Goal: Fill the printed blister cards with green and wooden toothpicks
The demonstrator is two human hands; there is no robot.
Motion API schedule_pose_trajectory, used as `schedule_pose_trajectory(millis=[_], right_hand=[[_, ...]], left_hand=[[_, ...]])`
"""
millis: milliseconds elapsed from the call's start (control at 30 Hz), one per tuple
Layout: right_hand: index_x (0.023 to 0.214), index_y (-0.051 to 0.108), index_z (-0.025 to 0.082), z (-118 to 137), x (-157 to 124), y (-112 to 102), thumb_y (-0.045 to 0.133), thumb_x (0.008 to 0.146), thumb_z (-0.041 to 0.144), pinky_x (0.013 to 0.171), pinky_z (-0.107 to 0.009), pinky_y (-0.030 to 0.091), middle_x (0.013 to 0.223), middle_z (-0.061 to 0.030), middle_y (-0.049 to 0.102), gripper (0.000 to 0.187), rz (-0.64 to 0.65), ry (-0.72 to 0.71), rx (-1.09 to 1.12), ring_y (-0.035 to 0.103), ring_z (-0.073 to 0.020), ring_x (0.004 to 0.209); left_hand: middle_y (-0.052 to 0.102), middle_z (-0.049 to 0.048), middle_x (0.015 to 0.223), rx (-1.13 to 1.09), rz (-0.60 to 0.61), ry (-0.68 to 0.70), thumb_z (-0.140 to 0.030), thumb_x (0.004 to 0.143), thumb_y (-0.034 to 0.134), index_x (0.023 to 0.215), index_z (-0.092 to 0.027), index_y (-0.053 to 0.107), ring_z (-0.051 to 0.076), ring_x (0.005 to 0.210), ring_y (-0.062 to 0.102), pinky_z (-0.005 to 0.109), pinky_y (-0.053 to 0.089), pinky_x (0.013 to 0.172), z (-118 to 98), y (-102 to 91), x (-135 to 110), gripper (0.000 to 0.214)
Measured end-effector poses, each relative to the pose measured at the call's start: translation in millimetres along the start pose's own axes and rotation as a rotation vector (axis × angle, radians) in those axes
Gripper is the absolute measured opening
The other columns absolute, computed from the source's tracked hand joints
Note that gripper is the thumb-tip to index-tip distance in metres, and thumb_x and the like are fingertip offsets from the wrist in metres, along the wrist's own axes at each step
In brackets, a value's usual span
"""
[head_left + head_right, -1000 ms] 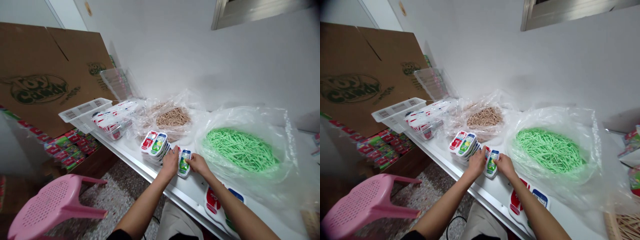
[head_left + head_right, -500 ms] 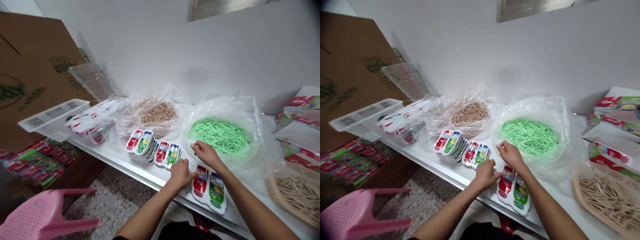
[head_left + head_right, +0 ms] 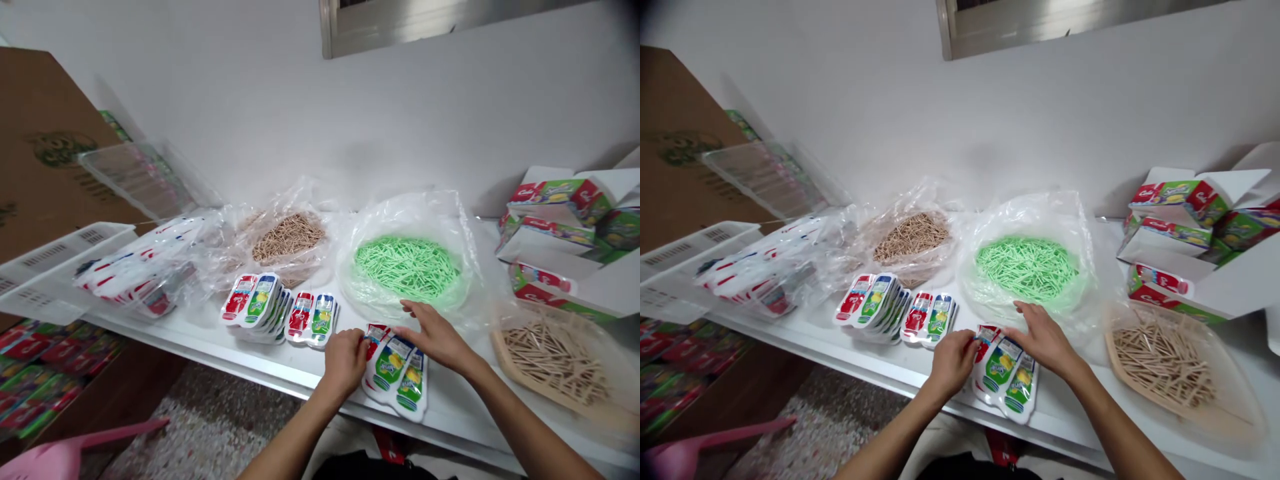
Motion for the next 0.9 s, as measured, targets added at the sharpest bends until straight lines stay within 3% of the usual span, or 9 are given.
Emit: schedule_pose_trajectory(millis=[67, 133, 233, 333, 433, 500, 567, 767, 900], right_hand=[[0.114, 0.056, 0.019, 2, -6, 1, 0.062, 0.075, 0.053, 0.086, -0.037, 0.046, 0.111, -0.0091, 0.063, 0.052, 0.102, -0.013, 0.189, 0.058, -0.0256, 0.102], [0.094, 0.061, 0.018, 7, -10, 1, 0.055, 0.081, 0.054, 0.072, -0.032, 0.050, 0.091, -0.0051, 0.067, 0.038, 0.243, 0.032, 0.385, 0.063, -0.0213, 0.084], [0.074, 0.058, 0.017, 15, -13, -3, 0.053, 0.083, 0.053, 0.060, -0.026, 0.048, 0.069, -0.0001, 0.062, 0.037, 0.298, 0.057, 0.503, 0.061, -0.0168, 0.066], [0.073, 0.059, 0.017, 21, -13, -9, 0.056, 0.082, 0.051, 0.058, -0.024, 0.045, 0.067, 0.0010, 0.059, 0.036, 0.274, 0.008, 0.466, 0.057, -0.0149, 0.064], [0.067, 0.056, 0.017, 22, -13, -14, 0.054, 0.082, 0.051, 0.054, -0.022, 0.041, 0.061, 0.0024, 0.053, 0.037, 0.211, -0.009, 0.391, 0.051, -0.0131, 0.059], [0.065, 0.052, 0.018, 22, -14, -17, 0.053, 0.083, 0.052, 0.052, -0.022, 0.038, 0.059, 0.0032, 0.049, 0.039, 0.167, -0.008, 0.344, 0.048, -0.0123, 0.058], [0.064, 0.051, 0.018, 24, -16, -19, 0.051, 0.084, 0.051, 0.052, -0.022, 0.037, 0.059, 0.0033, 0.047, 0.038, 0.149, -0.030, 0.299, 0.046, -0.0120, 0.058], [0.066, 0.053, 0.018, 34, -20, -28, 0.048, 0.088, 0.047, 0.054, -0.021, 0.037, 0.061, 0.0031, 0.049, 0.037, 0.214, -0.098, 0.212, 0.047, -0.0116, 0.059], [0.074, 0.058, 0.018, 21, 8, -49, 0.038, 0.093, 0.047, 0.058, -0.022, 0.044, 0.068, 0.0009, 0.060, 0.040, 0.294, -0.128, 0.177, 0.055, -0.0129, 0.064]], left_hand=[[0.065, 0.0029, 0.077, -0.416, -0.010, -0.017, -0.035, 0.086, 0.049, 0.083, -0.019, 0.053, 0.019, 0.074, 0.062, 0.028, 0.044, 0.067, 1, -4.1, 0, 0.017], [0.065, 0.0009, 0.075, -0.873, 0.062, -0.069, -0.035, 0.076, 0.063, 0.081, -0.019, 0.047, 0.017, 0.068, 0.062, 0.027, 0.046, 0.063, 2, -7.8, 3, 0.023], [0.067, 0.0027, 0.078, -1.181, 0.240, -0.158, -0.027, 0.057, 0.081, 0.084, -0.016, 0.052, 0.017, 0.068, 0.063, 0.029, 0.049, 0.065, -2, -13.8, 9, 0.042], [0.067, 0.0051, 0.074, -1.159, 0.351, -0.185, -0.032, 0.057, 0.082, 0.085, -0.011, 0.063, 0.016, 0.064, 0.061, 0.028, 0.048, 0.063, -14, -15.0, 12, 0.040], [0.064, 0.0033, 0.063, -1.067, 0.232, -0.153, -0.044, 0.067, 0.073, 0.077, -0.009, 0.068, 0.014, 0.057, 0.057, 0.025, 0.046, 0.056, -27, -9.2, 14, 0.036], [0.063, 0.0022, 0.062, -1.073, 0.132, -0.117, -0.043, 0.066, 0.074, 0.077, -0.011, 0.068, 0.014, 0.058, 0.056, 0.025, 0.046, 0.057, -34, -3.1, 14, 0.035], [0.066, 0.0033, 0.068, -1.150, 0.130, -0.111, -0.040, 0.061, 0.078, 0.080, -0.011, 0.068, 0.016, 0.062, 0.059, 0.027, 0.048, 0.061, -40, 4.1, 15, 0.036], [0.068, 0.0062, 0.073, -1.340, 0.252, -0.130, -0.039, 0.062, 0.079, 0.082, -0.010, 0.069, 0.020, 0.069, 0.063, 0.033, 0.051, 0.071, -48, 12.2, 14, 0.037], [0.068, 0.0055, 0.065, -1.299, 0.209, -0.186, -0.036, 0.061, 0.080, 0.070, -0.008, 0.069, 0.017, 0.062, 0.062, 0.029, 0.051, 0.064, -45, 6.7, 15, 0.031]])
Point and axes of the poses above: each hand's wrist, its own x-axis towards the middle knuckle, its own y-axis out of the palm, z = x × y, the point moved 2 cm from there along x, towards the middle knuckle
